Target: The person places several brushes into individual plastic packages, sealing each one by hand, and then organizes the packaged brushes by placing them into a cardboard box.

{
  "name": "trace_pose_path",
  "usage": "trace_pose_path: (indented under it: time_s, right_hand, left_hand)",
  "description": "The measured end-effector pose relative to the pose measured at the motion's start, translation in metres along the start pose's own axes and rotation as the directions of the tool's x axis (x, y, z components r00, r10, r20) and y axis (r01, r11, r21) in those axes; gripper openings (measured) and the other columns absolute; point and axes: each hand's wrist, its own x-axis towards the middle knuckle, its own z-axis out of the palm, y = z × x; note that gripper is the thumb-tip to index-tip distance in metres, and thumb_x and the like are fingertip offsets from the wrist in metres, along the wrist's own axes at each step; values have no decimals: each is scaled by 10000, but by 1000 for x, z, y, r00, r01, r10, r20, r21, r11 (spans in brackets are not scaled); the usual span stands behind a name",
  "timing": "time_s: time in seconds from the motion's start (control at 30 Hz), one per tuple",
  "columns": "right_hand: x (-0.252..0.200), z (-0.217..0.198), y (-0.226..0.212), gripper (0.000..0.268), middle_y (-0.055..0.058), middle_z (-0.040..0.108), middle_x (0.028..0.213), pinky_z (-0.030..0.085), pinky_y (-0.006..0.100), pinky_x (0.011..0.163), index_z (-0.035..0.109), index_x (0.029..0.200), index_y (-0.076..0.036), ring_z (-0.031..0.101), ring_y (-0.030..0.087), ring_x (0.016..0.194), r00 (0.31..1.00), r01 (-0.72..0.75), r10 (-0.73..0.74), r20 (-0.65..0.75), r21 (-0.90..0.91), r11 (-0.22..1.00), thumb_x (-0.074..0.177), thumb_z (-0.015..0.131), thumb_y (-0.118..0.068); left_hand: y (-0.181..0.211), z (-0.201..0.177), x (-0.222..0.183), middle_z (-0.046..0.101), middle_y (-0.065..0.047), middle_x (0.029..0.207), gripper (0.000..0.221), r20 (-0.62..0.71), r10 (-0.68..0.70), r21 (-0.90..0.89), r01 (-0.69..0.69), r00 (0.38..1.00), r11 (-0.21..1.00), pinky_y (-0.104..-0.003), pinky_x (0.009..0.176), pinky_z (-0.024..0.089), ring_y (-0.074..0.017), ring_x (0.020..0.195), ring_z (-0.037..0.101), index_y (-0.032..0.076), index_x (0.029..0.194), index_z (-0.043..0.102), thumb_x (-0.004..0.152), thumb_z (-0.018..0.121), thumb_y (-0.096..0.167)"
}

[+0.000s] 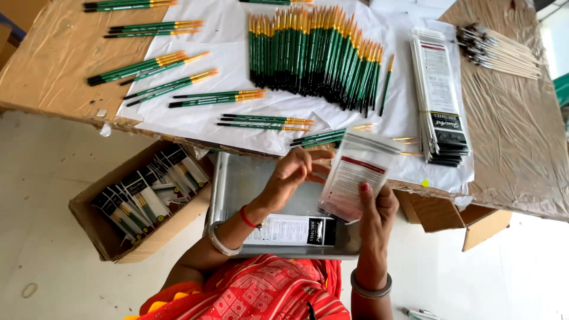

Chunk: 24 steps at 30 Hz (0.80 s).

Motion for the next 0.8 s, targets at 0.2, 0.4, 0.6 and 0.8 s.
trace_pose_path:
  time_s: [0.2,0.4,0.6,0.8]
  right_hand:
    - [-29,25,20,338,39,733,1117,541,242,882,639,1270,19,650,79,989,960,-54,50,277,6,999,1095,558,-259]
    - [-25,21,14,340,-10,664,739,415,248,570,739,1035,17,550,58,649,995,94,-91,28,-196,976,1094,544,-256]
    - [-33,39,-17,329,54,533,639,386,305,527,595,788,-22,514,137,541,960,259,-196,199,-375,890,1070,533,-181]
    - [27,-1,-53,316,148,650,981,485,422,788,674,1072,1,619,291,917,752,520,-235,616,-335,786,1057,492,-257]
  left_hand:
    - [11,29,-1,629,-76,1462,490,84,213,647,-216,973,731,-435,1165,533,-249,1319,647,127,1456,578,993,713,47]
    - [33,45,-23,682,-106,1364,567,91,-14,590,-42,996,806,-365,1066,606,-257,1188,720,91,1461,535,938,724,-16]
    - [72,40,-30,754,-120,1038,364,151,-287,848,26,946,530,-372,739,604,-265,915,762,42,1199,608,897,807,79]
    - [80,30,-42,767,-158,837,185,221,-390,887,-17,894,462,-344,548,595,-242,654,769,48,1087,706,911,700,-7]
